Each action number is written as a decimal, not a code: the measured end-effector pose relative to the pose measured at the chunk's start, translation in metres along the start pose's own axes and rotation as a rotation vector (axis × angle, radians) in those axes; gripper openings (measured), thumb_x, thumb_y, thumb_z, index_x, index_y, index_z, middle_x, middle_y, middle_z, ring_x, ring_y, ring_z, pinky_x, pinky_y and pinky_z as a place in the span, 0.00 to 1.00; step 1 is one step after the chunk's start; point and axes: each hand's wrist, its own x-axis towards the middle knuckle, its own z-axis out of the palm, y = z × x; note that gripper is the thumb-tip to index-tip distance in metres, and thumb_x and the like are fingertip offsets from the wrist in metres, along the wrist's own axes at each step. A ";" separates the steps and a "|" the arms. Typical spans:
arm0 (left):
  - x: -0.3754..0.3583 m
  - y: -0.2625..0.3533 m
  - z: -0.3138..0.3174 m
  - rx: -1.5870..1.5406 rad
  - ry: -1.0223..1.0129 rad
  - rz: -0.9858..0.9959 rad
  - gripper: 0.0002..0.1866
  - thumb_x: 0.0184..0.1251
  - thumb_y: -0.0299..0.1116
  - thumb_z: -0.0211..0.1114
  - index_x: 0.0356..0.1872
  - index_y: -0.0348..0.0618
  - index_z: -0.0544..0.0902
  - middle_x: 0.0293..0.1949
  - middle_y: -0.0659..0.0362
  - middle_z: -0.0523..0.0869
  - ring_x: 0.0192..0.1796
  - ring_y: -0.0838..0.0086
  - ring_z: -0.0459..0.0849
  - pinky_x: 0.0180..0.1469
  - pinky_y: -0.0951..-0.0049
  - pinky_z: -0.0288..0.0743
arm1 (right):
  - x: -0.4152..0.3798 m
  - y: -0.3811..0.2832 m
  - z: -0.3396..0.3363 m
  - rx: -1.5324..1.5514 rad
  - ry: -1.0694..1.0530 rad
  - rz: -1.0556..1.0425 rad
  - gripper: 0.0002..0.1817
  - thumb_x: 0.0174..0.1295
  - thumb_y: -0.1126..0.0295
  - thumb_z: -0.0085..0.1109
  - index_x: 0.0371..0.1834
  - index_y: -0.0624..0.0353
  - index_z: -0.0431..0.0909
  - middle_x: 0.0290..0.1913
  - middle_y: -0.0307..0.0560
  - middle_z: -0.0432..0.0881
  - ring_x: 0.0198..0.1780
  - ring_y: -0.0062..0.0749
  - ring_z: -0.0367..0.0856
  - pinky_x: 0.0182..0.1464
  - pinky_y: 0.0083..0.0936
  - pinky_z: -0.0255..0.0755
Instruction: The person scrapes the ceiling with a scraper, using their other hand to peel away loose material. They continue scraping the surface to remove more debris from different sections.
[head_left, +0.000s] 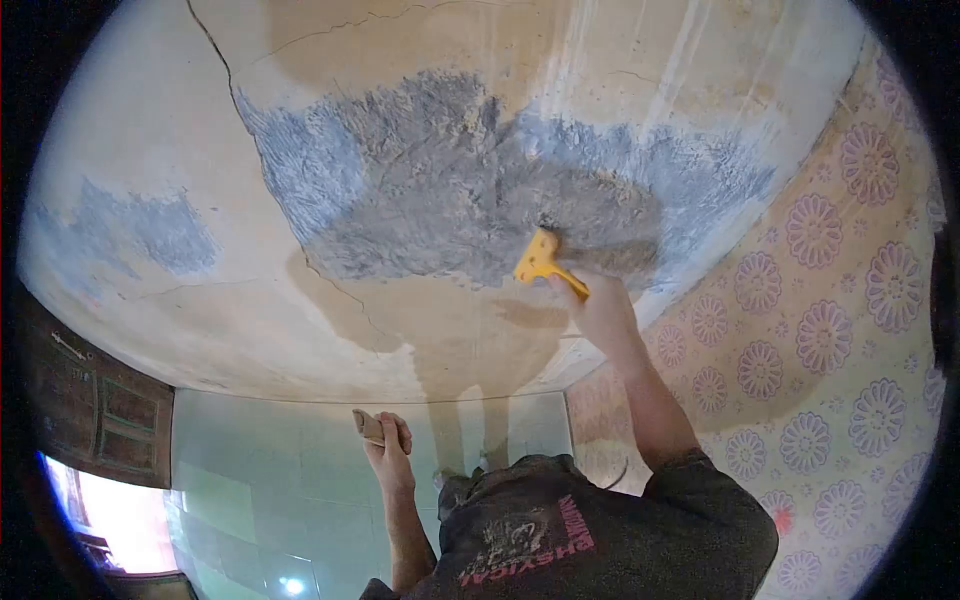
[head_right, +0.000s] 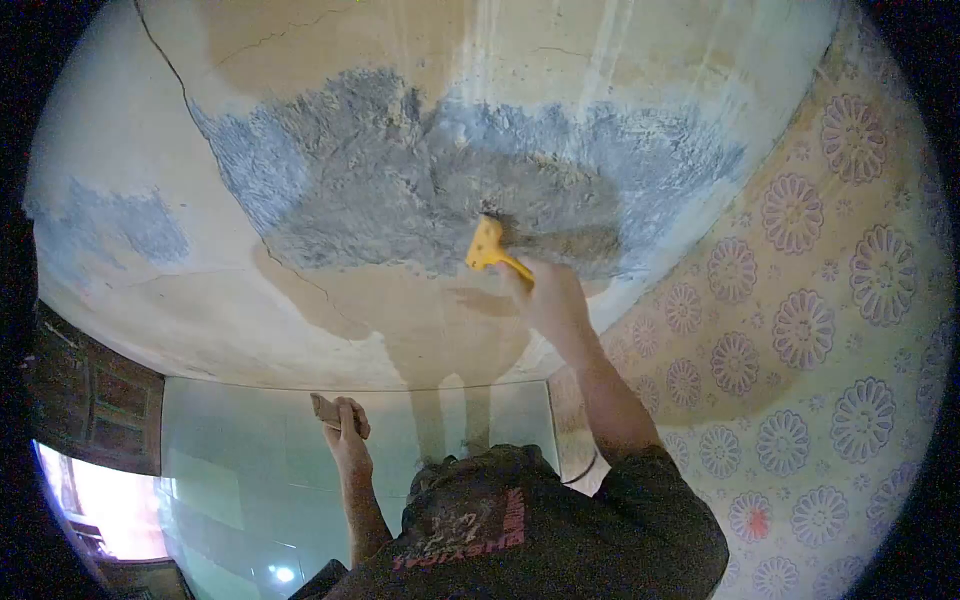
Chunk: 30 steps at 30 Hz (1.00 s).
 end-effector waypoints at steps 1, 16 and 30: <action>0.003 0.000 0.003 0.010 -0.016 -0.023 0.16 0.79 0.42 0.53 0.29 0.45 0.73 0.21 0.67 0.71 0.21 0.85 0.63 0.23 0.80 0.54 | -0.003 -0.010 -0.001 0.000 -0.038 0.060 0.19 0.66 0.56 0.62 0.50 0.58 0.84 0.30 0.58 0.84 0.28 0.41 0.84 0.29 0.35 0.71; 0.068 0.074 -0.010 0.463 -0.134 0.634 0.19 0.80 0.35 0.47 0.63 0.38 0.74 0.64 0.52 0.76 0.55 0.70 0.76 0.58 0.68 0.71 | 0.021 -0.054 0.044 0.147 -0.006 -0.081 0.17 0.66 0.57 0.62 0.40 0.62 0.85 0.20 0.53 0.79 0.21 0.33 0.77 0.25 0.32 0.66; 0.179 0.150 -0.004 0.765 -0.020 0.955 0.29 0.74 0.27 0.52 0.75 0.45 0.60 0.77 0.47 0.56 0.79 0.53 0.50 0.77 0.56 0.49 | 0.029 -0.109 0.036 0.173 0.137 -0.054 0.20 0.66 0.52 0.60 0.38 0.61 0.86 0.17 0.52 0.78 0.17 0.41 0.76 0.24 0.34 0.67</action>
